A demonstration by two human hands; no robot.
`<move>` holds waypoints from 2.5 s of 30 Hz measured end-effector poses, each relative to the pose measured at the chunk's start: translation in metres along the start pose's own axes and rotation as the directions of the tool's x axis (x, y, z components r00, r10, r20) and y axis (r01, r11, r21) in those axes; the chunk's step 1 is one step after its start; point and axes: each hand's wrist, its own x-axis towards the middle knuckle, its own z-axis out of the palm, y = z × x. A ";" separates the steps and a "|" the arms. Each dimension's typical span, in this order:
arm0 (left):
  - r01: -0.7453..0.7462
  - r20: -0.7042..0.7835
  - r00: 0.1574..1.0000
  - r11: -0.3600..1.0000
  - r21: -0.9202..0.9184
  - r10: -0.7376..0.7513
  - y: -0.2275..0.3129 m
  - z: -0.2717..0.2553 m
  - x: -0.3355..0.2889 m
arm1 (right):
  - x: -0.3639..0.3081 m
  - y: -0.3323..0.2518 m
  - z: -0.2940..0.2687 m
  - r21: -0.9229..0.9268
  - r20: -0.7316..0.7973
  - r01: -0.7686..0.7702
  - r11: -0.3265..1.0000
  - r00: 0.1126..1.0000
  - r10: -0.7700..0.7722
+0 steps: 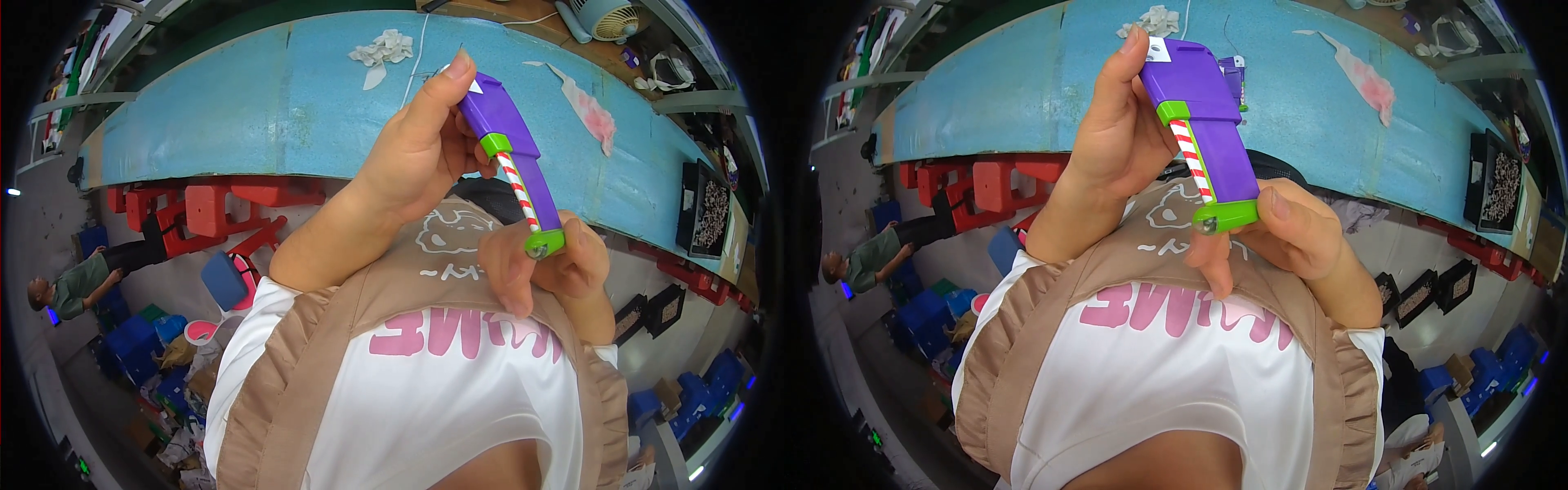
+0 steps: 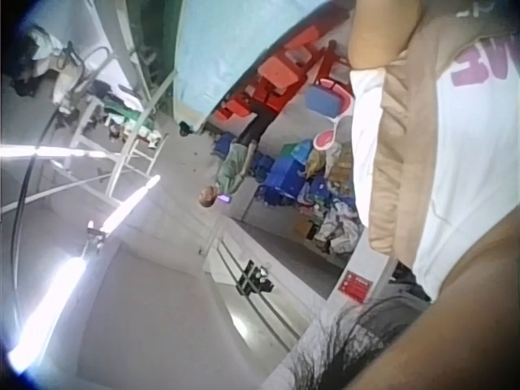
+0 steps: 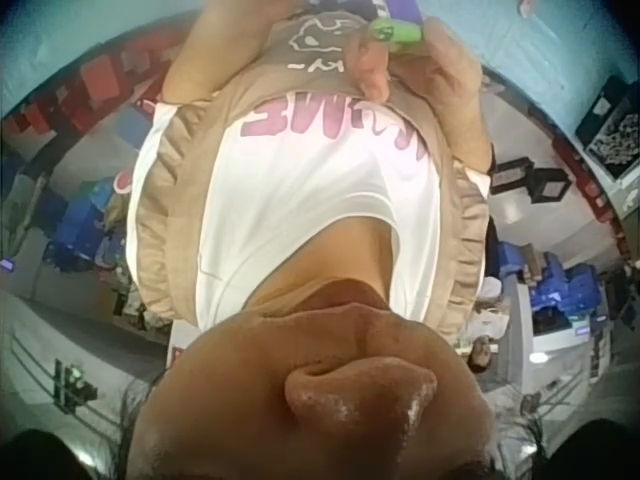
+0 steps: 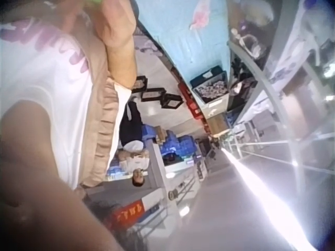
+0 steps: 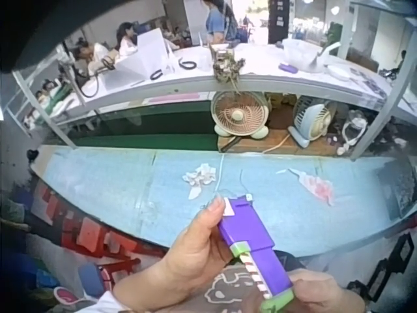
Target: The person assembles small purple and green plastic toy components by hand at a factory workbench, fitting plastic parts together to form a housing.
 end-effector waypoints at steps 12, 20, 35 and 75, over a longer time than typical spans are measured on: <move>0.273 -0.054 0.959 0.958 -0.087 -0.278 -0.021 -0.005 0.008 | 0.007 -0.002 -0.010 0.050 0.086 0.081 0.995 0.993 -0.085; 0.459 -0.002 0.885 0.873 -0.167 -0.466 -0.033 -0.006 0.011 | 0.007 0.002 -0.024 0.287 0.134 0.056 0.956 0.986 -0.098; 0.550 0.074 0.835 0.821 -0.151 -0.545 -0.038 -0.009 0.010 | 0.000 -0.003 -0.026 0.015 0.188 0.014 1.000 0.982 -0.016; -0.075 0.090 0.995 0.957 0.281 0.052 0.012 0.007 -0.009 | 0.005 0.004 -0.020 -0.620 0.020 -0.143 0.771 0.980 0.198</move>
